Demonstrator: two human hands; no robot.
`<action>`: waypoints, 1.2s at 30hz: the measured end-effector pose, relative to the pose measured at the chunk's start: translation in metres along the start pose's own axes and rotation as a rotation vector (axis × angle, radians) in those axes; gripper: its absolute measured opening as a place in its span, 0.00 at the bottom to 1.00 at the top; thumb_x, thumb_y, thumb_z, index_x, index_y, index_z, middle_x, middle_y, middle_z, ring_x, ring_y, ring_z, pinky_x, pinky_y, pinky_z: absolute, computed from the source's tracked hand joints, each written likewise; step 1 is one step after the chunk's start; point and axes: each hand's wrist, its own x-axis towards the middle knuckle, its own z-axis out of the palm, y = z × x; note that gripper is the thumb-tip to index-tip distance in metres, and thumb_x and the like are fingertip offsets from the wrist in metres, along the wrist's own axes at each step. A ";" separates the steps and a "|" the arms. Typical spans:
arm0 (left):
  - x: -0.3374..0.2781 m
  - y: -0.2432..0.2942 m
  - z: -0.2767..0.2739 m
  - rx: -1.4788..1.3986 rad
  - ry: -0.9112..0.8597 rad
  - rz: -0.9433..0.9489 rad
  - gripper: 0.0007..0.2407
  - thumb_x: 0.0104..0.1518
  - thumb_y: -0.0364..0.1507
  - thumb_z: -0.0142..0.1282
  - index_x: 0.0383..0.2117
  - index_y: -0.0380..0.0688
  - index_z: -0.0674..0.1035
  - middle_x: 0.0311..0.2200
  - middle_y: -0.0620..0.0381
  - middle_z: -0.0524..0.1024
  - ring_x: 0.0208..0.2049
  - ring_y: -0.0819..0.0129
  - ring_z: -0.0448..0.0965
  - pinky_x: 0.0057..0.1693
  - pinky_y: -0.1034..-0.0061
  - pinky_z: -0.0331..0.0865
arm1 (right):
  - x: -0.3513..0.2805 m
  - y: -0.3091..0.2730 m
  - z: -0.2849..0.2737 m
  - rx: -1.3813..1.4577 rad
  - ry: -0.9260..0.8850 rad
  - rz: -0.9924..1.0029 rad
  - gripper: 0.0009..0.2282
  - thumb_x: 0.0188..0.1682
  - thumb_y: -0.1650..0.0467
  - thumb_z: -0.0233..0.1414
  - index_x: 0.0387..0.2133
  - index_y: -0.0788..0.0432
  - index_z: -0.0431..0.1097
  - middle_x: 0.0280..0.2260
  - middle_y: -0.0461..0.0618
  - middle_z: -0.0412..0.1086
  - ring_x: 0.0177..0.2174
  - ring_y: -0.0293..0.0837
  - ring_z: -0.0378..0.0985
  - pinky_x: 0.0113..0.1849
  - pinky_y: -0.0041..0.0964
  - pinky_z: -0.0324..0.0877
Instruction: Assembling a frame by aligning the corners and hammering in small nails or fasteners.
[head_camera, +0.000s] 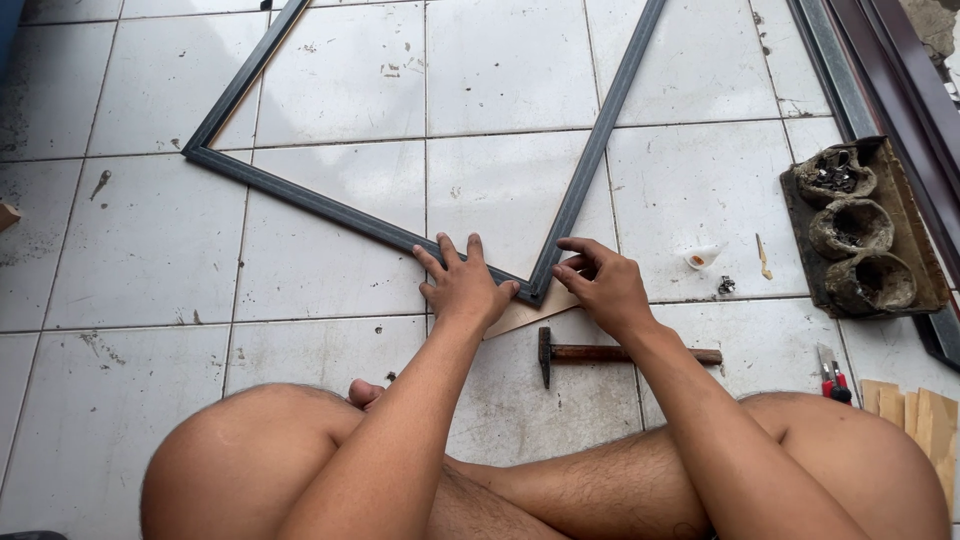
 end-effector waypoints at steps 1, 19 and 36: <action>0.002 0.000 -0.001 -0.002 0.004 0.002 0.31 0.45 0.36 0.56 0.55 0.39 0.58 0.57 0.32 0.43 0.57 0.27 0.33 0.52 0.40 0.49 | -0.002 -0.004 -0.005 -0.002 0.002 -0.004 0.14 0.41 0.67 0.53 0.43 0.53 0.66 0.27 0.47 0.73 0.26 0.41 0.74 0.32 0.34 0.68; 0.001 -0.008 0.008 -0.073 0.070 0.004 0.34 0.43 0.39 0.58 0.56 0.42 0.55 0.59 0.37 0.37 0.58 0.31 0.29 0.56 0.41 0.41 | -0.068 -0.030 -0.015 -0.349 -0.115 -0.013 0.09 0.43 0.63 0.47 0.36 0.47 0.64 0.30 0.51 0.72 0.33 0.53 0.74 0.36 0.49 0.67; 0.006 -0.008 0.011 -0.020 0.063 -0.016 0.41 0.37 0.41 0.62 0.58 0.42 0.50 0.59 0.37 0.33 0.58 0.32 0.28 0.55 0.38 0.36 | -0.063 -0.021 0.009 -0.557 0.031 -0.128 0.14 0.47 0.63 0.39 0.47 0.38 0.60 0.26 0.47 0.72 0.26 0.50 0.75 0.31 0.48 0.70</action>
